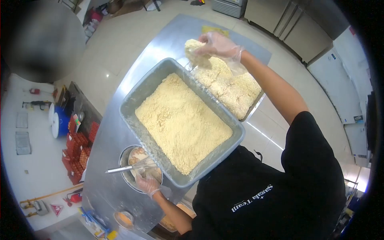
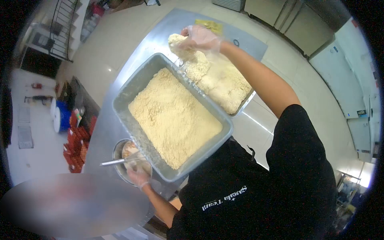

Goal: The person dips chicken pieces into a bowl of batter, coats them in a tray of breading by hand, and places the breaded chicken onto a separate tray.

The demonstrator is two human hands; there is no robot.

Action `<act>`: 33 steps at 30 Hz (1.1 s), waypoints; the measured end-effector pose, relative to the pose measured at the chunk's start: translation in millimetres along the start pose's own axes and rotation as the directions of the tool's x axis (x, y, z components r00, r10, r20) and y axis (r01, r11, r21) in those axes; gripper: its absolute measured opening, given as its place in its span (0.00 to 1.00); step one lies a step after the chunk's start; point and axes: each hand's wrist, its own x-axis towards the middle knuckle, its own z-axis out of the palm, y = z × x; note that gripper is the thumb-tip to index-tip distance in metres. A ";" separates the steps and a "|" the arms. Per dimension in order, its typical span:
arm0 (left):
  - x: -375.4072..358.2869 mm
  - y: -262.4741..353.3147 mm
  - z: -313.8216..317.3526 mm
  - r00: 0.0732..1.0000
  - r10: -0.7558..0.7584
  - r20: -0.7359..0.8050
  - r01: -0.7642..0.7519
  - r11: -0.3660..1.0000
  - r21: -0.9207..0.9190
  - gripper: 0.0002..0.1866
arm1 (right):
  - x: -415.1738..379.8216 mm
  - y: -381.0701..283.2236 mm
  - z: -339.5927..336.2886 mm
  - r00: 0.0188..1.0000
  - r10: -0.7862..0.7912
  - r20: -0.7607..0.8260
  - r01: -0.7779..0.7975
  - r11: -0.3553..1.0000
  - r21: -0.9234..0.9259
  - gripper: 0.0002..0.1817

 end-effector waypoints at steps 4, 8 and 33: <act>10.1 -4.1 0.0 0.989 -0.146 0.023 0.141 0.980 0.142 0.21 | 22.2 53.8 -2.2 0.977 0.213 0.014 -0.212 0.976 -0.057 0.30; 15.3 -27.3 4.7 0.959 -0.224 0.170 0.182 0.955 0.234 0.21 | 24.3 89.1 37.7 0.873 0.481 0.078 -0.462 0.766 0.447 0.27; 25.3 -129.7 8.2 0.946 -0.186 0.265 0.114 0.957 0.266 0.16 | 6.2 62.7 101.4 0.961 -0.253 -0.110 0.190 0.897 -0.398 0.19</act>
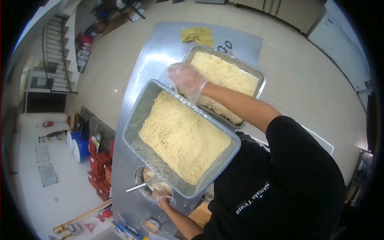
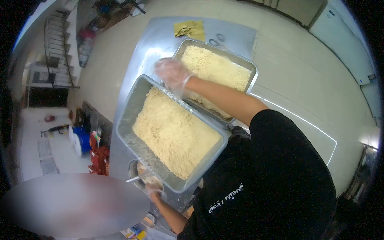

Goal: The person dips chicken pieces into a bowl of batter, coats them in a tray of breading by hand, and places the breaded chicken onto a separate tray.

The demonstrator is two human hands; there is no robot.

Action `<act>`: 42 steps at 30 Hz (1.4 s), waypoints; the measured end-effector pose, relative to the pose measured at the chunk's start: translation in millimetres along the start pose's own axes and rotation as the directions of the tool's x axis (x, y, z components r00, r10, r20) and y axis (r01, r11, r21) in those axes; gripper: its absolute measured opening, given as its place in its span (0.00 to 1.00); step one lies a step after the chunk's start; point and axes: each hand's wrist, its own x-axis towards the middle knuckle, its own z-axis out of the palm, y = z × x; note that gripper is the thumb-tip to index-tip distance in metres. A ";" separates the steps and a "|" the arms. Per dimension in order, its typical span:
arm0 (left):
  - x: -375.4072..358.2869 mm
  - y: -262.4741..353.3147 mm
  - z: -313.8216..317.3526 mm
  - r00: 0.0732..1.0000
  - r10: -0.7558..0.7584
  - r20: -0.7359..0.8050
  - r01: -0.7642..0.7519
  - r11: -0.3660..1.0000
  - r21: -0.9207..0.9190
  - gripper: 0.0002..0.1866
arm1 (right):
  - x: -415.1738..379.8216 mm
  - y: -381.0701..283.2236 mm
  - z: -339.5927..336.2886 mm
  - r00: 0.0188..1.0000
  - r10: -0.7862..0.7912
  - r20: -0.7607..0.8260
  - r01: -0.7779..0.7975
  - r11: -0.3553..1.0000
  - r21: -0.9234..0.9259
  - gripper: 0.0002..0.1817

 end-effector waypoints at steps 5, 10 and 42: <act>2.1 22.9 -18.7 0.978 -0.154 -0.142 0.125 0.973 -0.192 0.13 | -34.0 -108.4 7.8 0.989 -0.079 -0.122 0.129 0.862 0.489 0.22; -7.6 47.5 -44.2 0.990 -0.111 -0.083 0.068 0.910 -0.409 0.13 | -77.5 -146.5 44.7 0.945 -0.268 -0.189 0.325 0.849 0.418 0.18; -38.7 83.3 -73.9 0.955 -0.054 0.291 0.274 0.534 -0.800 0.34 | -64.5 -118.5 62.6 0.953 -0.157 0.258 0.020 0.886 0.463 0.14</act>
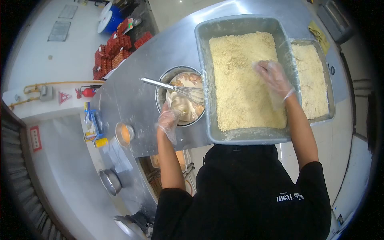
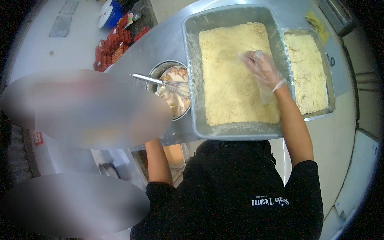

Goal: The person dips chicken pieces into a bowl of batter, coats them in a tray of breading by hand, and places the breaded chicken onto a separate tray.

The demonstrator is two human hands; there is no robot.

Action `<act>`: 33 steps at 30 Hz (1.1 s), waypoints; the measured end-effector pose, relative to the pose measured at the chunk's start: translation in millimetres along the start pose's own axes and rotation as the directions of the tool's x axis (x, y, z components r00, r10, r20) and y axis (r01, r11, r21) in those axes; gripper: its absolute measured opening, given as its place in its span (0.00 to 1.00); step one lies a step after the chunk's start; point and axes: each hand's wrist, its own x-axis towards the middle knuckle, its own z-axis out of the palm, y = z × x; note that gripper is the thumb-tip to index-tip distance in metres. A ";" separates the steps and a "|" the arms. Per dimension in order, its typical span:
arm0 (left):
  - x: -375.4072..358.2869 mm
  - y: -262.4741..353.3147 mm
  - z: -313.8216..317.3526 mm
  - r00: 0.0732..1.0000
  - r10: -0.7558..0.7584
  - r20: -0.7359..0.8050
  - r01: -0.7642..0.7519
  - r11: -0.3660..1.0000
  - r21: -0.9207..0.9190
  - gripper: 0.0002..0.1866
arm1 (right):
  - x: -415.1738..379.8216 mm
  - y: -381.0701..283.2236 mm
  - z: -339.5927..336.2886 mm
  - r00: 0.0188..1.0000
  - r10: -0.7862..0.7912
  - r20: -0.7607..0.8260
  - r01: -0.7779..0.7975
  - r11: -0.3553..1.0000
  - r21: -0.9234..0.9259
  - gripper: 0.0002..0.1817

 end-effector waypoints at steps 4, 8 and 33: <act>12.7 -15.4 -0.8 0.999 -0.012 -0.052 0.008 0.996 -0.093 0.27 | 0.2 0.5 -1.8 1.000 -0.010 0.008 0.010 1.000 -0.012 0.14; 34.4 -37.0 -1.3 0.990 0.118 -0.076 -0.033 0.724 0.689 0.17 | 2.7 -3.3 -3.3 0.999 0.038 0.032 -0.037 0.999 -0.007 0.15; 11.3 1.7 8.9 0.983 0.181 0.017 -0.119 0.572 0.812 0.15 | 1.2 -25.4 -15.2 1.000 -0.010 0.023 0.009 0.999 0.043 0.14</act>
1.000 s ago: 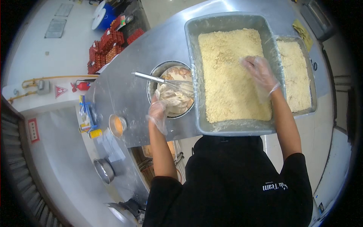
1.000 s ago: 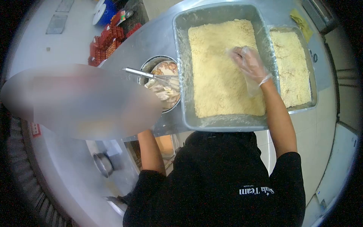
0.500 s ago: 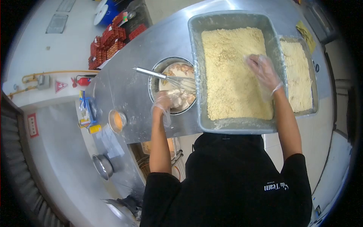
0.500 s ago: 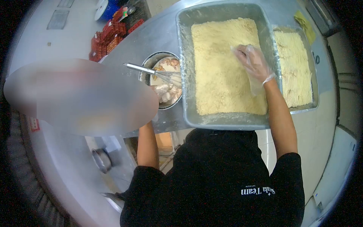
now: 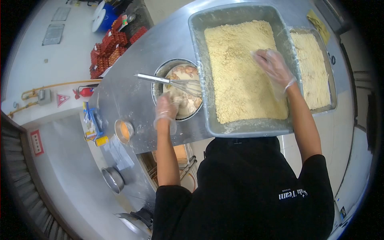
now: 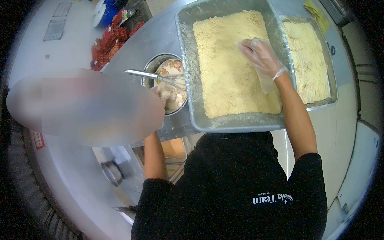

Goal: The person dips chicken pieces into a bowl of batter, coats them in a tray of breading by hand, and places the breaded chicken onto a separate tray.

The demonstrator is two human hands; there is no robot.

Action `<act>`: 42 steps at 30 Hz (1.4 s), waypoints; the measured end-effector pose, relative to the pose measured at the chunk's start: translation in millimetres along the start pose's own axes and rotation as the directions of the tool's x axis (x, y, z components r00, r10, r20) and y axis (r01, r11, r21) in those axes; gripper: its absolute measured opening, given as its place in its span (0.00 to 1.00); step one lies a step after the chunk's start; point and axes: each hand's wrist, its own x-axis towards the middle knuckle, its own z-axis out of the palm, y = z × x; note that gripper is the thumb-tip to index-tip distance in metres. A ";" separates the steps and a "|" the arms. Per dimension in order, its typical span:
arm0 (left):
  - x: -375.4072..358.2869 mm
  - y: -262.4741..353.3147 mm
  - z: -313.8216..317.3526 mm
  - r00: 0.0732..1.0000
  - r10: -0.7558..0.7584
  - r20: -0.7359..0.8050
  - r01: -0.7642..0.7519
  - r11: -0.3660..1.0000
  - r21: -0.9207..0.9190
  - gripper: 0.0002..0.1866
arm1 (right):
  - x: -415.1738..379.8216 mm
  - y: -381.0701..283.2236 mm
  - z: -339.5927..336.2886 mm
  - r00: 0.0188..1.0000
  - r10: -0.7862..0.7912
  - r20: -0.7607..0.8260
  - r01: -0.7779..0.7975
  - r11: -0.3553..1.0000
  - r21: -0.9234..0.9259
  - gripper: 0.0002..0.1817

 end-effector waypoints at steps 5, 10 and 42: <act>12.7 -6.0 37.8 0.991 0.074 0.114 -0.099 0.966 0.240 0.15 | -0.4 10.8 6.2 1.000 -0.012 0.002 0.011 1.000 0.022 0.17; -2.0 -11.4 -3.0 0.949 -0.283 0.137 0.314 0.824 -0.472 0.26 | -0.7 17.8 6.3 0.999 -0.016 -0.039 0.015 1.000 -0.011 0.15; -4.1 -13.6 23.5 0.767 -0.115 -0.632 -0.378 0.714 -0.589 0.11 | -5.3 42.2 17.2 0.963 -0.230 -0.142 0.229 0.973 -0.018 0.16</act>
